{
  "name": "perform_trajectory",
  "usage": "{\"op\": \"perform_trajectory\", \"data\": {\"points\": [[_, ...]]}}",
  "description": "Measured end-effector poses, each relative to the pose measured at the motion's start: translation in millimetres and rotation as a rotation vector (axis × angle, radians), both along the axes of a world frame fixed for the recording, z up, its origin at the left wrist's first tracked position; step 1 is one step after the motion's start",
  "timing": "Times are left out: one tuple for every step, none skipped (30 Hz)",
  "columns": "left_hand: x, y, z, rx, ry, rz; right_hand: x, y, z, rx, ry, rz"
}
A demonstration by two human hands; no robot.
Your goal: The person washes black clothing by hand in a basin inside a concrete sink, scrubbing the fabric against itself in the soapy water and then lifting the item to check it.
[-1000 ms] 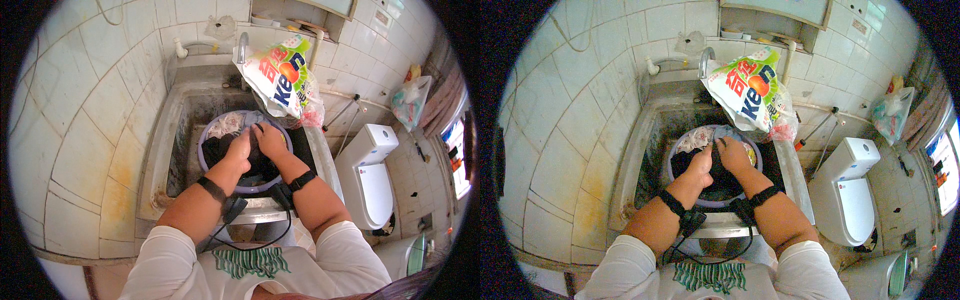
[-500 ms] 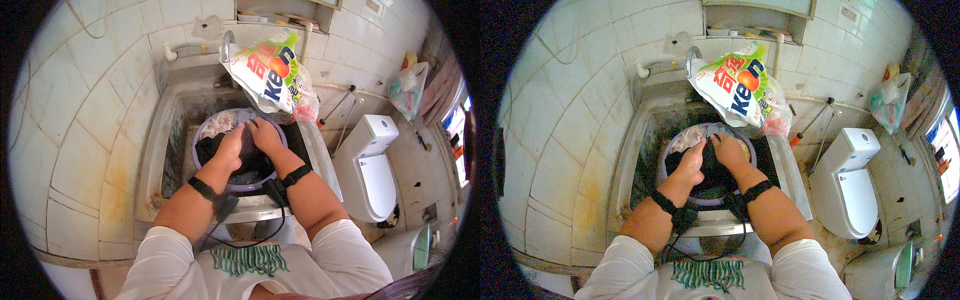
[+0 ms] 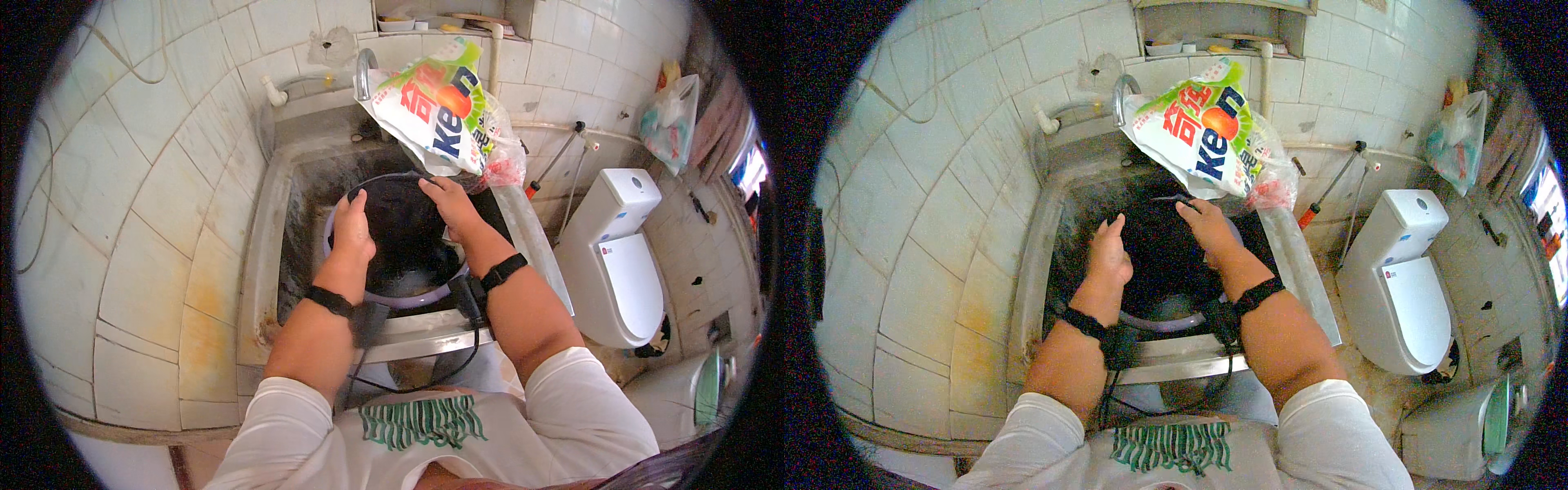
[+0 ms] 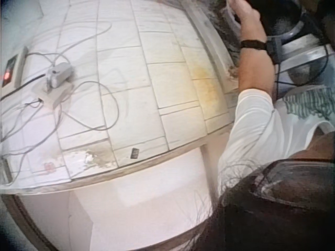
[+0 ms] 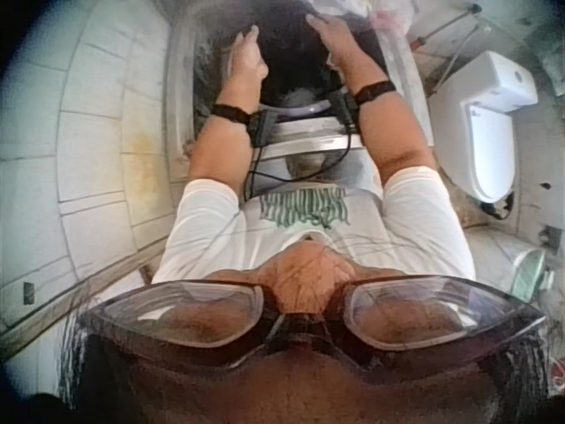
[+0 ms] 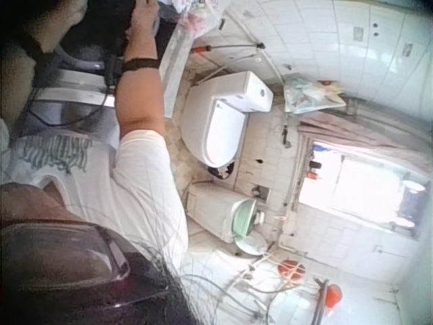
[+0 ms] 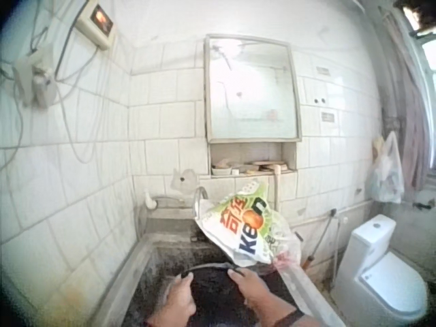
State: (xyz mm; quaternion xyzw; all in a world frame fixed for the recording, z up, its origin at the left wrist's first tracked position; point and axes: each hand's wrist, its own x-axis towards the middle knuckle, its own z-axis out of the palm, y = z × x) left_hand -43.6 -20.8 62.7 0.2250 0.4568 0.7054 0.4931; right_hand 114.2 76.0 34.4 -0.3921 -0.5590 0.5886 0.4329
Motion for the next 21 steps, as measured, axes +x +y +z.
{"op": "perform_trajectory", "data": {"points": [[-1,0,-1,0.012,-0.027,-0.007,-1,-5,5,-0.003,0.005,0.001],[0,-1,1,0.01,-0.024,-0.006,0,-15,18,-0.048,-0.024,0.053],[1,-3,4,-0.033,-0.029,0.014,0,-23,28,-0.092,-0.053,0.106],[3,-2,5,-0.052,-0.033,0.02,2,-28,35,-0.092,-0.053,0.103],[4,-2,6,-0.072,-0.035,0.027,2,-32,40,-0.123,-0.033,0.129],[4,-1,4,-0.045,-0.031,0.023,1,-34,43,-0.153,-0.013,0.156],[6,0,3,-0.017,-0.028,0.016,0,-34,42,-0.153,-0.011,0.151],[8,1,2,-0.016,-0.026,0.011,-1,-34,39,0.054,-0.196,0.094],[10,2,0,0.02,-0.005,-0.037,-3,-34,35,0.261,-0.381,0.036],[11,2,-3,0.054,0.016,-0.08,-11,-40,34,0.448,-0.364,0.025],[15,1,-7,0.054,0.017,-0.079,-12,-47,39,0.479,-0.412,0.101],[19,1,-12,0.06,0.062,-0.128,-18,-51,35,0.577,-0.367,0.133],[22,1,-14,0.067,0.105,-0.18,-22,-56,32,0.675,-0.325,0.161],[21,1,-10,-0.009,0.026,-0.258,-24,-70,44,0.775,-0.283,0.199],[19,0,-12,-0.01,0.023,-0.252,-26,-73,48,0.774,-0.283,0.205],[20,-1,-13,-0.05,0.025,-0.327,-26,-77,52,0.762,-0.439,0.16],[28,-7,1,-0.092,0.024,-0.408,-23,-77,52,0.742,-0.599,0.109],[45,-15,15,-0.197,0.033,-0.256,-23,-69,44,0.706,-0.619,0.03],[47,-14,13,-0.195,0.03,-0.255,-24,-62,42,0.708,-0.622,0.032],[47,-11,9,-0.112,0.159,-0.184,-23,-53,41,0.654,-0.635,-0.092],[48,-8,4,-0.029,0.287,-0.114,-21,-48,39,0.6,-0.647,-0.217]]}}
